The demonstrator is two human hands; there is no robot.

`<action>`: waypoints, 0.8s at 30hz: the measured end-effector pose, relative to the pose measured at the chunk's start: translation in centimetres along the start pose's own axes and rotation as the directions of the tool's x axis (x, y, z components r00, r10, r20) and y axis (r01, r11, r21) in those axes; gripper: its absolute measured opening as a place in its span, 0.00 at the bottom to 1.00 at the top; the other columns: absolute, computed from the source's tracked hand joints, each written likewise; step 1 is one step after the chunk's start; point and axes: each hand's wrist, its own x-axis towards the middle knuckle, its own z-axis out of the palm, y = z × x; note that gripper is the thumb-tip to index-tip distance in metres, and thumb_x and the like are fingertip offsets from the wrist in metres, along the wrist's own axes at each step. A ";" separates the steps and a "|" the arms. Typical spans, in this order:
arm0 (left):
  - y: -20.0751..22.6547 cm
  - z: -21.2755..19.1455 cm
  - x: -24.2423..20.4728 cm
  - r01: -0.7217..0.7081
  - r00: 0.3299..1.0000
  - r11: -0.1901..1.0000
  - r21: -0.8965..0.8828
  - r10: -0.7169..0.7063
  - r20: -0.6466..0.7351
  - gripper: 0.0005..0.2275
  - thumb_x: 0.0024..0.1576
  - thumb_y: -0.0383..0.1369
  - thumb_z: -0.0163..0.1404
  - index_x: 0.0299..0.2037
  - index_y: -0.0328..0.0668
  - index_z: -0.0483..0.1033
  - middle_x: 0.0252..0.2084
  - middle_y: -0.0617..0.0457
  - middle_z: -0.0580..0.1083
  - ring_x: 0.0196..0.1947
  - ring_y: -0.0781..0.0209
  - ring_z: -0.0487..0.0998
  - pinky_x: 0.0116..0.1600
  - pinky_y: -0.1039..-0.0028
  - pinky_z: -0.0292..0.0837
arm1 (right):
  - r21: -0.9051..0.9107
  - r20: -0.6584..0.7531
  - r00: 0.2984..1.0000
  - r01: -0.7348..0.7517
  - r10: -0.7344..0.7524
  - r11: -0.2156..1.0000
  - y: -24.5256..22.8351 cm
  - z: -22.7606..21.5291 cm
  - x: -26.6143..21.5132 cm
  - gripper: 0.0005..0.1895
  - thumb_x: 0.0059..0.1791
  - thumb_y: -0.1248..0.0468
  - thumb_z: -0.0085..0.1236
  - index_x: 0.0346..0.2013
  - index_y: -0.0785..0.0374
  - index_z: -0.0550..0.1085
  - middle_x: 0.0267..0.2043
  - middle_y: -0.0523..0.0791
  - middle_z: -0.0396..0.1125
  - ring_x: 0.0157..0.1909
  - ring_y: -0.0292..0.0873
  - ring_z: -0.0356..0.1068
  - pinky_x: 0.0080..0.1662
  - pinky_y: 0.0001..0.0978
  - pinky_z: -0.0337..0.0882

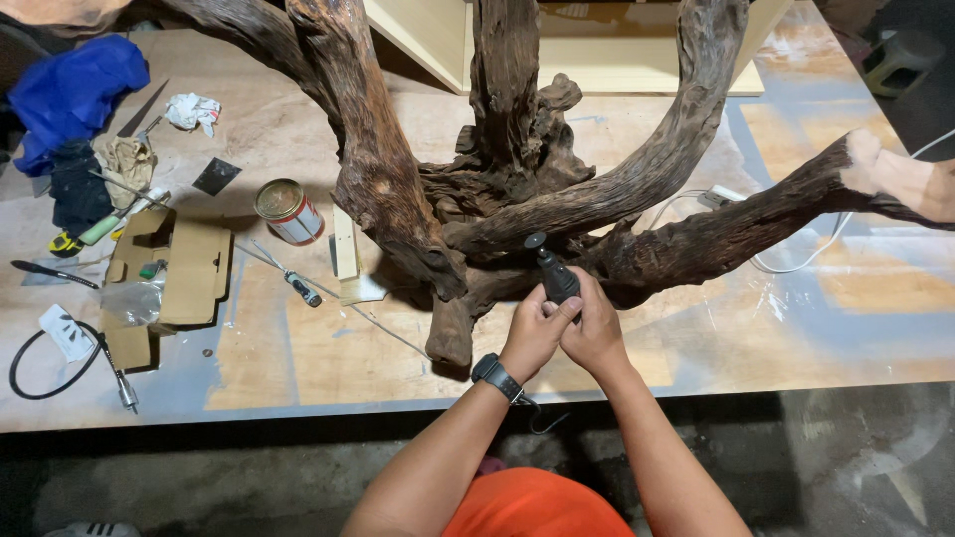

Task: The person uses a rotary tool to carve and smooth a large piece of driftwood on a workbench. They then remove the tool's bit and replace it with a different attachment.

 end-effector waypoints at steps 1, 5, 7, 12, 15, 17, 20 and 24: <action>-0.4 -0.1 0.2 0.000 1.000 1.000 0.000 0.000 0.000 0.14 0.66 0.37 0.64 0.57 0.40 0.81 0.43 0.48 0.84 0.43 0.72 0.77 0.49 0.76 0.79 | 0.000 0.000 1.000 0.000 0.000 1.000 0.0 0.0 0.0 0.34 0.48 0.56 0.74 0.67 0.55 0.73 0.48 0.52 0.72 0.54 0.61 0.75 0.56 0.52 0.74; -1.5 -0.1 0.6 -0.001 1.000 1.000 0.004 0.001 0.004 0.14 0.66 0.37 0.64 0.58 0.41 0.81 0.43 0.49 0.84 0.44 0.72 0.78 0.49 0.76 0.80 | 0.000 -0.007 1.000 -0.008 0.008 1.000 0.2 0.0 0.0 0.33 0.48 0.56 0.74 0.66 0.56 0.73 0.48 0.52 0.73 0.54 0.61 0.75 0.56 0.52 0.74; -1.2 0.0 0.5 0.001 1.000 1.000 0.001 -0.001 0.006 0.14 0.66 0.38 0.64 0.58 0.41 0.81 0.43 0.49 0.84 0.44 0.72 0.78 0.49 0.76 0.80 | 0.001 -0.008 1.000 -0.014 0.014 1.000 0.1 -0.1 0.0 0.34 0.48 0.56 0.74 0.66 0.55 0.73 0.49 0.51 0.73 0.55 0.60 0.76 0.56 0.51 0.74; 1.7 0.4 -0.5 -0.022 1.000 1.000 0.020 0.022 0.011 0.14 0.66 0.37 0.63 0.58 0.39 0.81 0.48 0.47 0.84 0.48 0.69 0.79 0.54 0.71 0.80 | 0.010 -0.018 1.000 -0.005 0.005 1.000 -0.6 -0.2 0.0 0.34 0.48 0.57 0.74 0.67 0.57 0.72 0.48 0.52 0.73 0.54 0.61 0.76 0.55 0.52 0.74; 2.8 0.4 -0.7 -0.031 0.999 0.999 0.034 0.030 0.011 0.14 0.66 0.37 0.63 0.58 0.39 0.81 0.48 0.46 0.84 0.49 0.67 0.79 0.55 0.70 0.80 | 0.007 -0.026 1.000 0.004 -0.004 1.000 0.2 0.1 0.0 0.34 0.48 0.57 0.74 0.66 0.57 0.73 0.49 0.52 0.73 0.54 0.61 0.75 0.55 0.53 0.74; 1.6 0.1 -0.3 -0.037 0.999 0.998 0.057 0.037 0.016 0.14 0.66 0.37 0.63 0.58 0.40 0.81 0.48 0.46 0.84 0.50 0.67 0.80 0.55 0.69 0.80 | 0.003 -0.035 0.999 0.005 -0.005 1.000 0.7 0.4 -0.1 0.34 0.48 0.56 0.74 0.67 0.56 0.73 0.49 0.52 0.73 0.54 0.61 0.76 0.55 0.52 0.75; -0.4 -0.3 0.3 -0.044 0.999 0.997 0.068 0.043 0.024 0.15 0.66 0.38 0.63 0.58 0.41 0.81 0.49 0.47 0.84 0.50 0.67 0.80 0.56 0.68 0.80 | -0.005 -0.053 0.999 0.005 -0.006 1.000 1.3 0.7 -0.4 0.34 0.48 0.56 0.74 0.67 0.55 0.73 0.49 0.51 0.73 0.54 0.59 0.76 0.55 0.51 0.75; -0.4 -0.6 0.1 -0.048 0.999 0.994 0.094 0.046 0.022 0.16 0.66 0.40 0.63 0.57 0.39 0.81 0.47 0.45 0.84 0.49 0.64 0.81 0.54 0.66 0.80 | -0.027 -0.051 0.997 0.065 -0.066 0.998 0.7 0.3 -0.2 0.33 0.48 0.56 0.74 0.66 0.57 0.74 0.46 0.51 0.72 0.52 0.61 0.75 0.54 0.50 0.75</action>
